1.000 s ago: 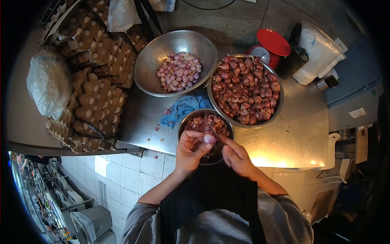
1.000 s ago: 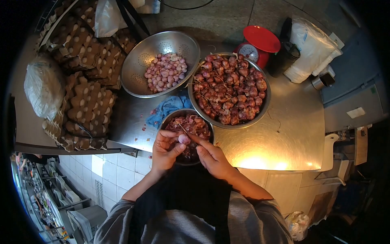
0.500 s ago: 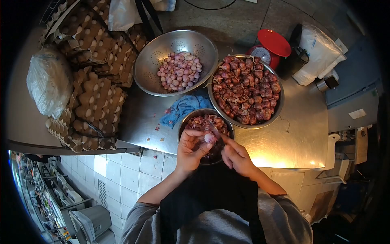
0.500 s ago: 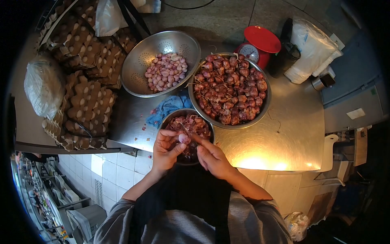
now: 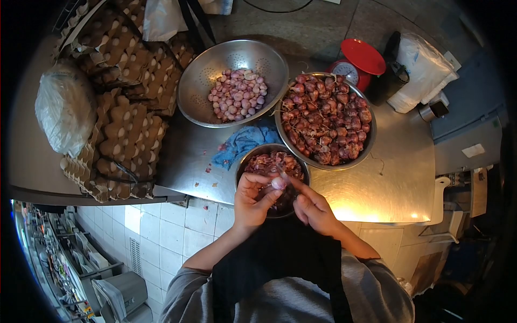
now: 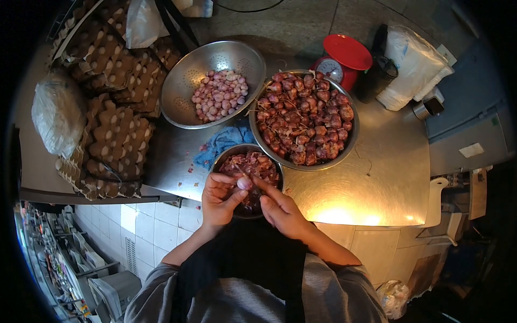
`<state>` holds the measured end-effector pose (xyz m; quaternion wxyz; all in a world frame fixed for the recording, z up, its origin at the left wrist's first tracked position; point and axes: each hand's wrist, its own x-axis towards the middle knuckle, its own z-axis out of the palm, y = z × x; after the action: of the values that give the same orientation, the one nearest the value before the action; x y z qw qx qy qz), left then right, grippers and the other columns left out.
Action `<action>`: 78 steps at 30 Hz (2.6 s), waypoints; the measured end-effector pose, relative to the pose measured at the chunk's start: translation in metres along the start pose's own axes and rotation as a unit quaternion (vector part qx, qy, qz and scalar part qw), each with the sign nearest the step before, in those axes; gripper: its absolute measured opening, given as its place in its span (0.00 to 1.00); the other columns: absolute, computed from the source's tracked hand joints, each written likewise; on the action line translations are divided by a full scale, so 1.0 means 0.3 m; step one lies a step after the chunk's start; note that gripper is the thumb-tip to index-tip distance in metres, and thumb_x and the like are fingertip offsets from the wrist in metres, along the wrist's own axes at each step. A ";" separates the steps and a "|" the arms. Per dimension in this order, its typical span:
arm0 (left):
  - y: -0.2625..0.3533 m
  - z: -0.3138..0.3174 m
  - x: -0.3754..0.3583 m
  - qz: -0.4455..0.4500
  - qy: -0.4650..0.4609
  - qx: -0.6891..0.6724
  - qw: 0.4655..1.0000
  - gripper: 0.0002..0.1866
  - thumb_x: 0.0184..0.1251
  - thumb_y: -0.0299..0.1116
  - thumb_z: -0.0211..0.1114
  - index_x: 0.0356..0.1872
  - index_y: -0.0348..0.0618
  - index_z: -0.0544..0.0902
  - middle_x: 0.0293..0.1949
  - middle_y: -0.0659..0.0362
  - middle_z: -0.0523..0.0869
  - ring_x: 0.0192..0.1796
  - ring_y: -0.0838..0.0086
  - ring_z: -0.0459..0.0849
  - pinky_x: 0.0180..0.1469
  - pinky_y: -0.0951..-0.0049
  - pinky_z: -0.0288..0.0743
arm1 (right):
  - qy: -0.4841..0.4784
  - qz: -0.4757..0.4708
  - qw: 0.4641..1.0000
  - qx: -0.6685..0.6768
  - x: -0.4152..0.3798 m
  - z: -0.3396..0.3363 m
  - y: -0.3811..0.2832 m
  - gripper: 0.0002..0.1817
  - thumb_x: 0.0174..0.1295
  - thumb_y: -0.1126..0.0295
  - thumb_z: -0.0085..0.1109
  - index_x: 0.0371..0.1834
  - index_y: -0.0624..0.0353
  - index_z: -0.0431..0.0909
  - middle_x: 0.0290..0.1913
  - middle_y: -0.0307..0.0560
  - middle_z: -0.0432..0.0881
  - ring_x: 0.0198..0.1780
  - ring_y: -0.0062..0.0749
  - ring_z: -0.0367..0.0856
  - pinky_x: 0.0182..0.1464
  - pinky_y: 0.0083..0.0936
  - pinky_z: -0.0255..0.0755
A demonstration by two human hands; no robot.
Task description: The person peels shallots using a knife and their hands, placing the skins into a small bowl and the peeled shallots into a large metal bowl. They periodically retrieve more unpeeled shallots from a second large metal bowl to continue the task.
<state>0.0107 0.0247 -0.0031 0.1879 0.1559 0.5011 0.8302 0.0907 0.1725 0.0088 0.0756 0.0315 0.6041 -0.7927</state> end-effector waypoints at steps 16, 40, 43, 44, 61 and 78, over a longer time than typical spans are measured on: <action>0.022 0.026 -0.006 0.017 0.017 0.012 1.000 0.17 0.53 0.12 0.58 0.40 0.39 0.65 0.46 0.53 0.75 0.48 0.74 0.76 0.51 0.75 0.71 | -0.017 0.013 1.000 -0.009 -0.009 0.003 -0.027 0.25 0.67 0.63 0.39 0.66 0.57 0.52 0.22 0.35 0.66 0.22 0.17 0.64 0.27 0.11 0.60; 0.014 -0.002 0.007 -0.191 0.035 -0.126 0.973 0.13 0.64 0.28 0.55 0.50 0.41 0.72 0.41 0.62 0.78 0.46 0.77 0.76 0.51 0.74 0.72 | 0.025 -0.044 0.984 -0.171 0.013 -0.011 -0.006 0.24 0.65 0.69 0.43 0.64 0.60 0.54 0.57 0.52 0.69 0.58 0.34 0.68 0.59 0.24 0.58; 0.016 -0.003 0.010 -0.246 0.039 -0.185 0.951 0.12 0.64 0.29 0.55 0.48 0.43 0.73 0.41 0.63 0.78 0.46 0.78 0.76 0.49 0.76 0.72 | 0.022 0.056 0.992 -0.113 0.009 -0.018 -0.024 0.25 0.65 0.69 0.42 0.65 0.60 0.53 0.58 0.52 0.68 0.57 0.35 0.69 0.56 0.24 0.61; 0.023 -0.001 0.013 -0.262 0.041 -0.205 0.942 0.12 0.64 0.29 0.55 0.48 0.43 0.73 0.41 0.63 0.79 0.46 0.78 0.76 0.49 0.77 0.72 | 0.020 0.048 0.991 -0.121 0.009 -0.017 -0.024 0.25 0.65 0.69 0.43 0.65 0.59 0.53 0.58 0.52 0.68 0.55 0.36 0.71 0.54 0.24 0.63; 0.004 -0.021 0.008 -0.249 0.035 -0.210 0.945 0.10 0.62 0.29 0.57 0.44 0.43 0.74 0.42 0.61 0.79 0.43 0.76 0.79 0.48 0.76 0.73 | 0.077 -0.087 0.957 -0.268 0.019 -0.006 -0.013 0.22 0.63 0.68 0.45 0.61 0.56 0.62 0.51 0.57 0.74 0.49 0.43 0.76 0.48 0.25 0.69; 0.100 -0.035 0.081 -0.225 -0.021 -0.142 0.964 0.10 0.60 0.26 0.58 0.44 0.40 0.76 0.40 0.56 0.81 0.40 0.73 0.81 0.43 0.75 0.77 | 0.027 0.055 0.994 -0.094 -0.011 -0.037 -0.079 0.24 0.65 0.69 0.42 0.65 0.58 0.54 0.58 0.51 0.69 0.58 0.33 0.69 0.57 0.24 0.60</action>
<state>-0.0201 0.0150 0.0207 0.4006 0.0279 0.3963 0.8256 0.0897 0.1897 0.0289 0.1057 0.0788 0.6747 -0.7262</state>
